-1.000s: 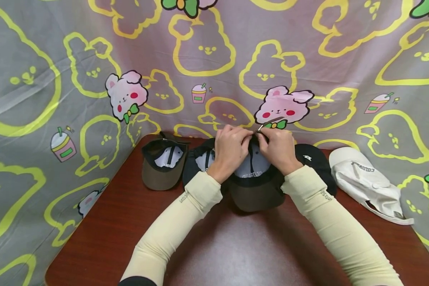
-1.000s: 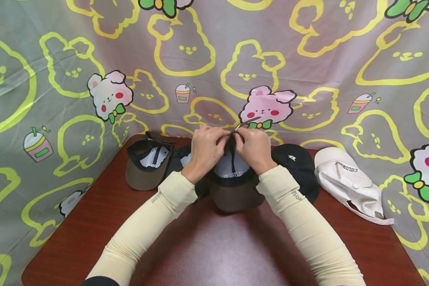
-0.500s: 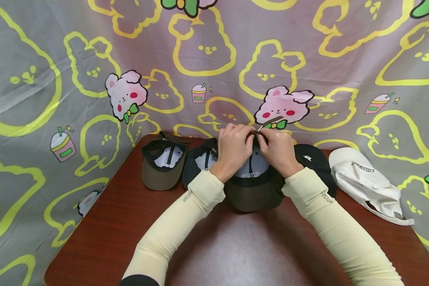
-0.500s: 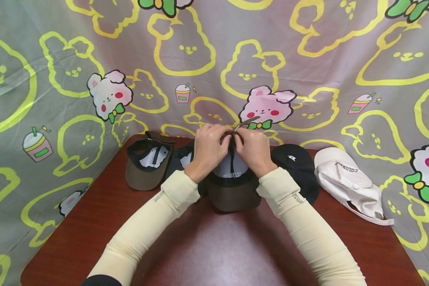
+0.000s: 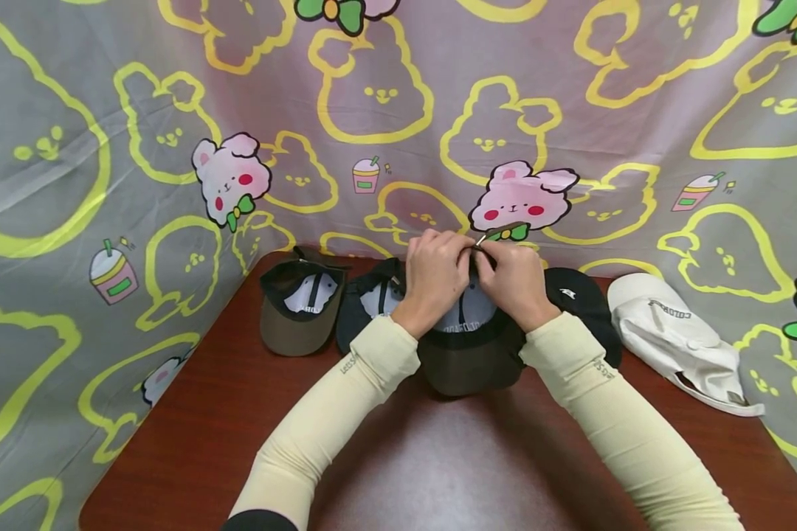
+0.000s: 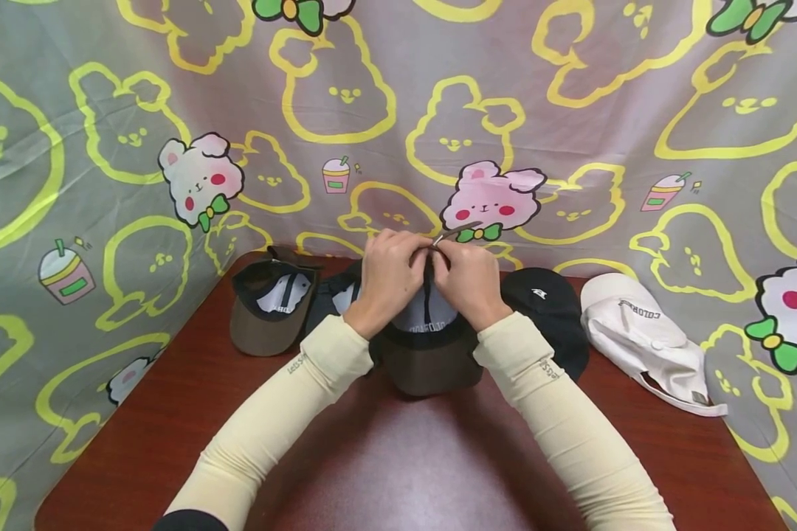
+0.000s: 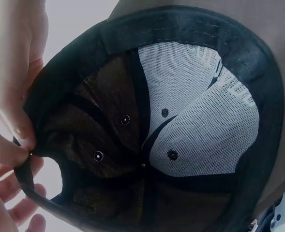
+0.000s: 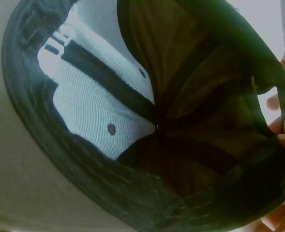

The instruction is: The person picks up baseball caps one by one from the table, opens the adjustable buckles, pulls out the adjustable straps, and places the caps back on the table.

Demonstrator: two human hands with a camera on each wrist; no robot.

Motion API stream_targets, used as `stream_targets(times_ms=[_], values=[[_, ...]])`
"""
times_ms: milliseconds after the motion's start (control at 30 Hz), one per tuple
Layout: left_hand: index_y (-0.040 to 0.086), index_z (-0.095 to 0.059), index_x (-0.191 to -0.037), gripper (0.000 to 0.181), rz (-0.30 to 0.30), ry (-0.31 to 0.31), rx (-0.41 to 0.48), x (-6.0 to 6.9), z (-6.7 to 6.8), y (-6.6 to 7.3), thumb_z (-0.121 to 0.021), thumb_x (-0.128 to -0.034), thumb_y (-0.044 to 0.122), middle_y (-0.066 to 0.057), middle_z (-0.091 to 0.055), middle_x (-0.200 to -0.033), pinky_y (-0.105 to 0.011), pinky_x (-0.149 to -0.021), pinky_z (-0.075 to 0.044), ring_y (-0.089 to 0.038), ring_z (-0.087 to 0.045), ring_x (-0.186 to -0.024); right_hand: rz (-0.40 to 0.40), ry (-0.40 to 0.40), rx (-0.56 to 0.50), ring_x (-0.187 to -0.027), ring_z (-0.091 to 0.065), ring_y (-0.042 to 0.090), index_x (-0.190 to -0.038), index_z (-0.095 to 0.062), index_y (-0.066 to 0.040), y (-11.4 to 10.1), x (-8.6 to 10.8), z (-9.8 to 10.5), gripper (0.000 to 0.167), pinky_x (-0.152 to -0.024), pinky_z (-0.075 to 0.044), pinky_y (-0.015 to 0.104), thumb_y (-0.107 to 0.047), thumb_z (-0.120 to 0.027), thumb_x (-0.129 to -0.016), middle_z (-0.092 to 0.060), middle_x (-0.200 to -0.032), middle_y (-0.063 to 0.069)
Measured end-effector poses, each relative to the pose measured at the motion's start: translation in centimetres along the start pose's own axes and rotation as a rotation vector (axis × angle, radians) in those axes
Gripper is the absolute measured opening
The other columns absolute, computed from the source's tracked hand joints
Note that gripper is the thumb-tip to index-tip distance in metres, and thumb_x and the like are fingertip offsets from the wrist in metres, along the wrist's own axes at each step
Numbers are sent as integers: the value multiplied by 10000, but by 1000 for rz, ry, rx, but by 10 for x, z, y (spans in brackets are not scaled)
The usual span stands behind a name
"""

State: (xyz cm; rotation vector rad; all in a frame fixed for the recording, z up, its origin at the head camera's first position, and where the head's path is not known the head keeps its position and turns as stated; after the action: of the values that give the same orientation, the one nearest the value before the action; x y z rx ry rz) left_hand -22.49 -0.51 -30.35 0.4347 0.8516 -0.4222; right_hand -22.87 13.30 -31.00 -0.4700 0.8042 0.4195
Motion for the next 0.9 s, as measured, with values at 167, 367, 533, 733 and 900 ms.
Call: stream_targets(times_ms=[167, 367, 533, 733, 900], values=[[199, -794, -1016, 184, -5, -9, 23, -1, 4, -2, -620, -970, 236, 50, -777, -975, -330, -768, -464, -158, -649, -894, -13, 10, 13, -587, -618, 325, -844, -755, -72, 0, -1, 2, 160, -494, -473, 469, -166, -645, -912, -710, -699, 139], [208, -803, -1013, 178, -12, 7, 23, 4, 3, -5, -636, -960, 241, 57, -785, -987, -325, -745, -456, -151, -654, -878, -25, -8, 11, -596, -628, 322, -863, -768, -82, 0, 0, 0, 172, -481, -472, 470, -169, -628, -911, -724, -722, 137], [217, -806, -1003, 184, -25, 7, 18, 8, 3, -4, -631, -965, 261, 65, -787, -971, -328, -721, -440, -150, -646, -855, -83, -10, 9, -610, -635, 365, -819, -738, -53, 8, -1, 2, 193, -548, -492, 510, -157, -610, -920, -707, -704, 167], [196, -795, -1012, 191, 6, -9, 36, 9, 0, -2, -618, -972, 254, 54, -782, -994, -337, -761, -460, -156, -655, -894, -87, -10, -10, -624, -648, 368, -843, -739, -16, 14, 0, 4, 202, -594, -518, 504, -155, -620, -930, -705, -720, 194], [190, -778, -1024, 184, 20, -12, 47, 6, 0, 3, -611, -966, 242, 50, -772, -1019, -332, -775, -466, -159, -660, -923, -64, -5, -6, -643, -655, 378, -855, -746, -13, 10, 1, 6, 189, -609, -523, 514, -144, -627, -923, -714, -739, 200]])
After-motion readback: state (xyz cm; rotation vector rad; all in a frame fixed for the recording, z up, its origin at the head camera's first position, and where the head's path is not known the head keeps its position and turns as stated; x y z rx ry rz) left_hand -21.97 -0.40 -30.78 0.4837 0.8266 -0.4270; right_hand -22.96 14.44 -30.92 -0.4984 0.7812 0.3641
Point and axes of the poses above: each hand's wrist, its own x-axis away from the middle knuckle, its own z-axis out of the back of the hand, y = z × x, the point moved 1 cm from there along -x, towards the middle knuckle
